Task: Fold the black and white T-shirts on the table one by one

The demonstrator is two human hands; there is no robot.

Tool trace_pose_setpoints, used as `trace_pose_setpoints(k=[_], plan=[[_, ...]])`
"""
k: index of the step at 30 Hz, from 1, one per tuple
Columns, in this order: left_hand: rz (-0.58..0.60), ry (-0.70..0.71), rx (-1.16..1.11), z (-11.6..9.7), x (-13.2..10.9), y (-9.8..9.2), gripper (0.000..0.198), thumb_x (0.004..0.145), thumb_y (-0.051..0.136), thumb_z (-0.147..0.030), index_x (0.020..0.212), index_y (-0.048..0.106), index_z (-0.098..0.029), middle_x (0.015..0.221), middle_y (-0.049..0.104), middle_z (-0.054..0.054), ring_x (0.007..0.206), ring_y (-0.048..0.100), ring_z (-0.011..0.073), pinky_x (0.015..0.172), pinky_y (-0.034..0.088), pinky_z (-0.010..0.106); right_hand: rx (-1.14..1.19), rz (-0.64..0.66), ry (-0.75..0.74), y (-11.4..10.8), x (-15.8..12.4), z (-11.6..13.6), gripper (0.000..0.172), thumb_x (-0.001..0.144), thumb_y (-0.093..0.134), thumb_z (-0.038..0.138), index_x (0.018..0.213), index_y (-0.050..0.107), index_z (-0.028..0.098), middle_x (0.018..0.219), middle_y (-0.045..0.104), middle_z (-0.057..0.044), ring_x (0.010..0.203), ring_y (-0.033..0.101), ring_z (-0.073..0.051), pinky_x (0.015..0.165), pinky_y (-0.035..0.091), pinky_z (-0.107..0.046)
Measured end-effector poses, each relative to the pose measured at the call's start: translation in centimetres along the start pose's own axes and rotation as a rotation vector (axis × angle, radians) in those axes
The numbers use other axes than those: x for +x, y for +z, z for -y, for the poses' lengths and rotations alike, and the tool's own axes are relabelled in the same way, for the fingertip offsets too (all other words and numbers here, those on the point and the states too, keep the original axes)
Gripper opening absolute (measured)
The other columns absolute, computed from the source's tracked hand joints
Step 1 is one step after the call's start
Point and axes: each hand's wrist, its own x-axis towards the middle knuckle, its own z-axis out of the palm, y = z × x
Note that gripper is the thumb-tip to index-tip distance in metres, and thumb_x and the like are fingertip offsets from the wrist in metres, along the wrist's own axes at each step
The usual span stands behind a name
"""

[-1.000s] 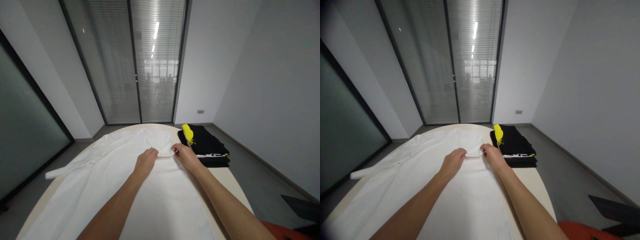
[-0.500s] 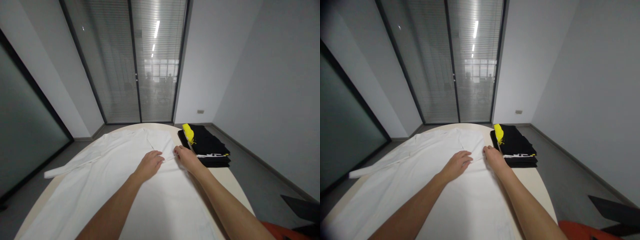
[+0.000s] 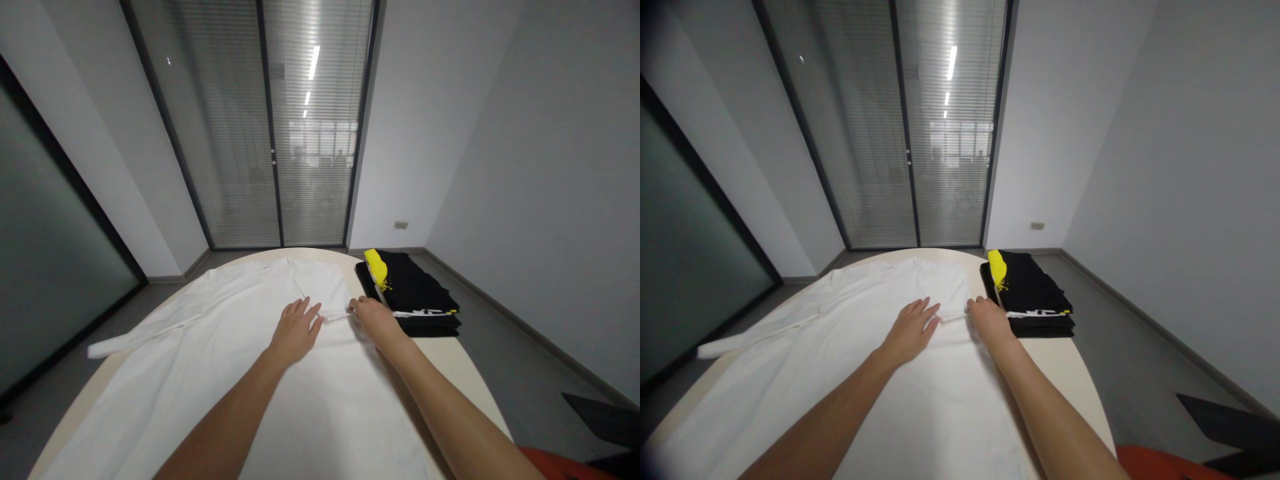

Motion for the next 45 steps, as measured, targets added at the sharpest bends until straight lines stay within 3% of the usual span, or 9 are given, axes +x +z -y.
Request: trace_pose_setpoints(k=[7, 12, 15, 18, 20, 25, 33, 39, 45], plan=[[0.037, -0.079, -0.008, 0.4, 0.2, 0.7, 0.052, 0.105, 0.033, -0.047, 0.145, 0.053, -0.023, 0.153, 0.047, 0.015, 0.144, 0.039, 0.0323, 0.118, 0.031, 0.050, 0.063, -0.182, -0.074, -0.3, -0.1, 0.7, 0.026, 0.097, 0.048, 0.021, 0.108, 0.072, 0.015, 0.117, 0.066, -0.016, 0.109, 0.059, -0.029, 0.085, 0.047, -0.035], [0.062, -0.131, -0.011, 0.3, 0.5, 0.5, 0.052, 0.105, 0.031, -0.046, 0.146, 0.053, -0.021, 0.154, 0.047, 0.015, 0.144, 0.039, 0.0312, 0.118, 0.032, 0.048, 0.276, -0.236, -0.321, 0.8, 0.0, 0.8, 0.036, 0.094, 0.060, 0.046, 0.118, 0.067, 0.020, 0.128, 0.064, -0.011, 0.121, 0.054, -0.028, 0.108, 0.036, -0.043], [0.076, -0.141, -0.003, 0.3, 0.6, 0.4, 0.052, 0.105, 0.032, -0.044, 0.148, 0.050, -0.020, 0.155, 0.045, 0.014, 0.145, 0.038, 0.0300, 0.119, 0.031, 0.045, 0.330, -0.232, -0.437, 1.2, 0.0, 1.2, 0.031, 0.091, 0.064, 0.045, 0.113, 0.068, 0.023, 0.126, 0.066, -0.008, 0.121, 0.054, -0.027, 0.113, 0.028, -0.046], [0.088, -0.138, -0.012, 0.3, 0.6, 0.3, 0.052, 0.105, 0.032, -0.041, 0.150, 0.047, -0.019, 0.156, 0.044, 0.014, 0.146, 0.036, 0.0297, 0.119, 0.029, 0.044, 0.363, -0.220, -0.459, 1.2, 0.0, 2.0, 0.020, 0.097, 0.056, 0.035, 0.102, 0.068, 0.021, 0.108, 0.071, -0.007, 0.111, 0.059, -0.024, 0.109, 0.032, -0.043], [0.088, -0.143, -0.035, 0.4, 0.6, 0.4, 0.054, 0.105, 0.032, -0.041, 0.152, 0.043, -0.017, 0.156, 0.044, 0.014, 0.147, 0.036, 0.0296, 0.120, 0.029, 0.044, 0.411, -0.205, -0.427, 1.0, 0.0, 2.3, 0.023, 0.101, 0.046, 0.031, 0.101, 0.066, 0.019, 0.098, 0.071, -0.008, 0.100, 0.062, -0.022, 0.100, 0.039, -0.038], [0.087, -0.155, -0.077, 0.5, 0.7, 0.6, 0.056, 0.106, 0.028, -0.040, 0.156, 0.036, -0.015, 0.157, 0.042, 0.013, 0.148, 0.035, 0.0284, 0.121, 0.027, 0.043, 0.618, -0.149, -0.408, 0.9, -0.1, 2.0, 0.028, 0.105, 0.034, 0.032, 0.108, 0.058, 0.018, 0.097, 0.067, -0.008, 0.091, 0.061, -0.019, 0.082, 0.043, -0.029], [0.093, -0.170, -0.093, 1.0, 0.9, 1.1, 0.058, 0.106, 0.028, -0.044, 0.149, 0.044, -0.010, 0.157, 0.042, 0.017, 0.147, 0.035, 0.0285, 0.121, 0.029, 0.046, 0.706, -0.094, -0.467, 1.7, 0.1, 1.5, 0.014, 0.099, 0.041, 0.022, 0.098, 0.055, 0.020, 0.093, 0.064, -0.004, 0.086, 0.057, -0.017, 0.082, 0.044, -0.029], [-0.061, -0.072, -0.177, 0.6, 0.7, 0.8, 0.050, 0.104, 0.038, -0.037, 0.143, 0.051, -0.010, 0.150, 0.050, 0.017, 0.141, 0.045, 0.0264, 0.118, 0.035, 0.045, 0.715, -0.151, -0.526, 2.0, 0.0, 1.6, 0.005, 0.090, 0.055, 0.020, 0.094, 0.057, 0.020, 0.103, 0.066, -0.006, 0.095, 0.058, -0.019, 0.087, 0.045, -0.031], [-0.203, -0.082, -0.213, 0.4, 1.0, 0.1, 0.040, 0.102, 0.039, -0.028, 0.134, 0.059, -0.012, 0.139, 0.059, 0.015, 0.131, 0.054, 0.0256, 0.113, 0.042, 0.043, 0.624, -0.178, -0.479, 1.9, -0.1, 1.7, 0.027, 0.086, 0.063, 0.024, 0.113, 0.061, 0.018, 0.116, 0.066, -0.010, 0.106, 0.058, -0.023, 0.093, 0.047, -0.034]])
